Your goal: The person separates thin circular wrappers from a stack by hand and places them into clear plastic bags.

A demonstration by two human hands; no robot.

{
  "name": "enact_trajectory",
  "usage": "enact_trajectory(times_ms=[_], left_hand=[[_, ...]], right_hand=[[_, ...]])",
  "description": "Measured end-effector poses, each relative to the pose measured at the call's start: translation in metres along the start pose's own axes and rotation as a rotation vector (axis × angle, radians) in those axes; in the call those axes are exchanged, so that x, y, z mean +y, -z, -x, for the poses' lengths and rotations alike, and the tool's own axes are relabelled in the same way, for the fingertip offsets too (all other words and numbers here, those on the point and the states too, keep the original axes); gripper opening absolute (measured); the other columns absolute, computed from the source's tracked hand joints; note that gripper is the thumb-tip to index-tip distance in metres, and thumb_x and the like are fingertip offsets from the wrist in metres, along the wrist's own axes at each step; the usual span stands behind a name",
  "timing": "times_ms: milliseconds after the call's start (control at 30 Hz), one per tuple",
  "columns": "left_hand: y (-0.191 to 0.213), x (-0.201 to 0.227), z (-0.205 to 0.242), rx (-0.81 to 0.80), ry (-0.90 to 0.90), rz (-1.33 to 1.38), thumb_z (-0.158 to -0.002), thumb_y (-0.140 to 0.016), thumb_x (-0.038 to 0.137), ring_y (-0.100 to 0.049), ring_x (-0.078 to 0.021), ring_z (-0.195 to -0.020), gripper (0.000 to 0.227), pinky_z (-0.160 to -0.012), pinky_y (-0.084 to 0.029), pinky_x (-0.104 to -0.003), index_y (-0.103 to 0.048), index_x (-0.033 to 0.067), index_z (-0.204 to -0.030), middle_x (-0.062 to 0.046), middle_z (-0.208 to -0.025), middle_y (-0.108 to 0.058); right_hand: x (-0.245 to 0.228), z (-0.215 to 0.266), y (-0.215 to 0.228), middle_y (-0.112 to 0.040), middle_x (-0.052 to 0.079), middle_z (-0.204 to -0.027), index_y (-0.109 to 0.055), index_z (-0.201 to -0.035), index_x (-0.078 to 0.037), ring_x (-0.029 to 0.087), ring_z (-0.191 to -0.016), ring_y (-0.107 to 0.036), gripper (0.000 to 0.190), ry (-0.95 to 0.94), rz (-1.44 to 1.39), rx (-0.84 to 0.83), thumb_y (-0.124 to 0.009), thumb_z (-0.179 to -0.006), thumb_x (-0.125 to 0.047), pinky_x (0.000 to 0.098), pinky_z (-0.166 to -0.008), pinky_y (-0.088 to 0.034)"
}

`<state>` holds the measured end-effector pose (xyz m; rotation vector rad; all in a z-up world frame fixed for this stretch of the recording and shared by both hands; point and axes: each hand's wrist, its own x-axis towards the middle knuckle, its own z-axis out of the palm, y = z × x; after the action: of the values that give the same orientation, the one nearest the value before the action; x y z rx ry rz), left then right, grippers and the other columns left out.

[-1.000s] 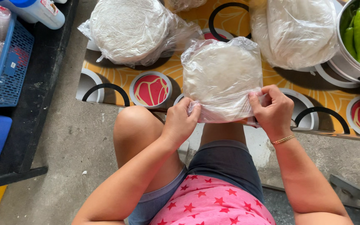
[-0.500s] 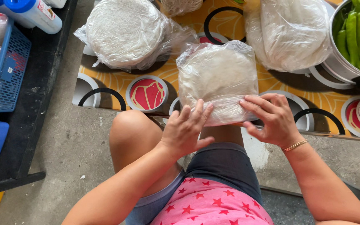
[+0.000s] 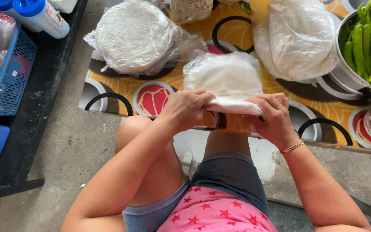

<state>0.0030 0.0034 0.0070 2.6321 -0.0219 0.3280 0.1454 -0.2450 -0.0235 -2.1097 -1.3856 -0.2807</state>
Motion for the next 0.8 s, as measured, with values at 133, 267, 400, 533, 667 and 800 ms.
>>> enact_trajectory(times_ms=[133,267,400,533,667,800], left_hand=[[0.027,-0.009,-0.014,0.105,0.077,0.268,-0.101,-0.064,0.030,-0.068,-0.0291,-0.075,0.020,-0.066,-0.053,-0.043,-0.075,0.0136,-0.099,-0.007,-0.084,-0.073],[0.047,-0.036,-0.047,0.036,0.434,0.805,-0.103,-0.065,0.042,-0.058,-0.0184,-0.069,0.041,-0.061,-0.046,-0.039,-0.078,0.0035,-0.099,-0.003,-0.076,-0.067],[0.041,-0.070,-0.087,0.047,0.899,1.174,-0.095,-0.063,0.052,-0.055,-0.0202,-0.065,0.053,-0.056,-0.037,-0.037,-0.078,0.0017,-0.101,-0.006,-0.078,-0.071],[0.001,-0.117,-0.104,0.122,0.912,1.497,-0.085,-0.071,0.038,-0.075,-0.0217,-0.089,0.043,-0.079,-0.062,-0.037,-0.071,0.0023,-0.110,-0.012,-0.099,-0.078],[-0.042,-0.147,-0.108,0.234,0.752,1.110,-0.082,-0.075,0.024,-0.074,-0.0252,-0.095,0.042,-0.081,-0.061,-0.038,-0.069,-0.0014,-0.115,-0.017,-0.107,-0.076],[-0.033,-0.151,-0.105,0.323,0.662,0.450,-0.086,-0.082,0.027,-0.070,-0.0303,-0.101,0.049,-0.091,-0.055,-0.039,-0.066,-0.0031,-0.122,-0.019,-0.108,-0.073]], right_hand=[[0.004,-0.025,0.012,-0.070,0.009,-0.115,-0.071,-0.106,-0.005,0.028,-0.111,-0.059,0.032,0.040,-0.171,0.075,-0.085,-0.083,-0.022,0.0421,-0.098,-0.046],[0.016,-0.060,0.020,-0.070,0.023,-0.090,-0.074,-0.102,0.006,0.027,-0.085,-0.062,0.033,-0.447,-0.333,-0.070,-0.077,-0.098,-0.026,0.0421,-0.078,-0.047],[0.038,-0.122,-0.015,-0.076,0.007,-0.101,-0.073,-0.112,0.000,0.007,-0.086,-0.066,0.031,-0.533,-0.752,0.031,-0.075,-0.099,-0.028,0.0256,-0.075,-0.054],[0.081,-0.172,-0.066,-0.076,0.010,-0.098,-0.072,-0.109,-0.001,0.013,-0.084,-0.068,0.032,-0.600,-0.542,-0.053,-0.077,-0.095,-0.029,0.0307,-0.074,-0.055],[0.115,-0.201,-0.103,-0.074,0.021,-0.099,-0.069,-0.106,0.003,0.030,-0.090,-0.070,0.039,-0.708,-0.134,-0.220,-0.077,-0.095,-0.034,0.0421,-0.080,-0.053],[0.127,-0.224,-0.111,-0.069,0.032,-0.109,-0.066,-0.113,0.007,0.044,-0.105,-0.067,0.038,-0.519,0.075,-0.189,-0.074,-0.097,-0.027,0.0469,-0.093,-0.051]])
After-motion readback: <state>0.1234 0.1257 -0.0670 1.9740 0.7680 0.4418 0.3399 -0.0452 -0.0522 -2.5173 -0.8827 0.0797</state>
